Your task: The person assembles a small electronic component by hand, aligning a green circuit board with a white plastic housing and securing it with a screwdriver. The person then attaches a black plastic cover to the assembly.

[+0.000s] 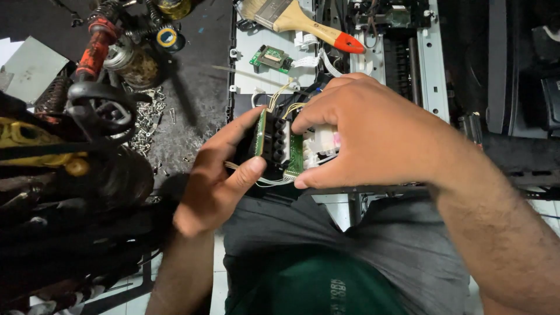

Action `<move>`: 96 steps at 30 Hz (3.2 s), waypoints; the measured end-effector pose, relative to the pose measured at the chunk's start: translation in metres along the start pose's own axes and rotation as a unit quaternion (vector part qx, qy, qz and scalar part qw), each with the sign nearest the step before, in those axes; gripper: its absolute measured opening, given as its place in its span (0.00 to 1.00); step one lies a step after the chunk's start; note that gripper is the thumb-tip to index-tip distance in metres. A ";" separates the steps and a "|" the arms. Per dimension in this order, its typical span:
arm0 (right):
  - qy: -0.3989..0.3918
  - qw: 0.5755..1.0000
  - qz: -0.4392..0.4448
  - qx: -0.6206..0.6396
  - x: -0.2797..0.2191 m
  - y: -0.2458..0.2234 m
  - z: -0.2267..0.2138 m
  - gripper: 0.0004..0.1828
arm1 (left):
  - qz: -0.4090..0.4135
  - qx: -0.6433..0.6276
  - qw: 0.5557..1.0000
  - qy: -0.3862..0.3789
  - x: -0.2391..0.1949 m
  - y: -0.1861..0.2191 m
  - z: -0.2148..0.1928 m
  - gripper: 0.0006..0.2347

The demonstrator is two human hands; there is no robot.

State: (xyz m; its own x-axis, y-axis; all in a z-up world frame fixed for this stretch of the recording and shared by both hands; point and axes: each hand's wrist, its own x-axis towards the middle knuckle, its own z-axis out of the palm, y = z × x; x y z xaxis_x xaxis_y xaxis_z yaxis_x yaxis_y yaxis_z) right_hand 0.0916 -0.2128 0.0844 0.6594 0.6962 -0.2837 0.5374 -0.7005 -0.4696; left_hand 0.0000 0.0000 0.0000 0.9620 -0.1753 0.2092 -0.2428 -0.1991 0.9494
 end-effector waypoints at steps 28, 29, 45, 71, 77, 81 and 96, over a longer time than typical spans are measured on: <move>0.054 0.994 -0.077 -0.050 -0.023 -0.002 0.005 0.09 | 0.039 0.009 0.999 0.022 -0.005 -0.009 0.005 0.33; 0.066 0.993 -0.084 -0.049 -0.022 -0.001 0.007 0.08 | 0.033 0.011 0.999 0.025 -0.005 -0.010 0.004 0.33; 0.100 0.988 -0.111 0.034 -0.014 0.010 0.016 0.33 | 0.006 -0.020 0.999 0.024 -0.003 -0.006 0.000 0.30; 0.060 0.995 -0.072 0.020 -0.002 0.002 0.014 0.28 | 0.020 -0.002 1.000 0.010 -0.004 -0.008 -0.004 0.29; 0.067 0.993 -0.092 0.011 0.000 0.004 0.017 0.27 | -0.019 0.041 0.999 0.008 -0.005 -0.006 -0.004 0.28; 0.069 0.994 -0.081 -0.004 0.002 0.004 0.017 0.27 | -0.011 0.027 0.999 0.025 -0.006 -0.008 -0.003 0.26; -0.008 0.999 0.025 -0.032 0.006 -0.005 0.008 0.29 | -0.076 0.087 0.993 -0.021 -0.006 -0.002 -0.008 0.30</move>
State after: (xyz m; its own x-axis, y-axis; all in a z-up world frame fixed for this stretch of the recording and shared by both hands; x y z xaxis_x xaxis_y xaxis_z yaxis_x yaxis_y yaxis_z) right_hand 0.0884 -0.2039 0.0785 0.6780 0.6617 -0.3201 0.5363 -0.7431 -0.4003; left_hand -0.0047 0.0096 -0.0012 0.9841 -0.1694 0.0534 -0.1165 -0.3887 0.9140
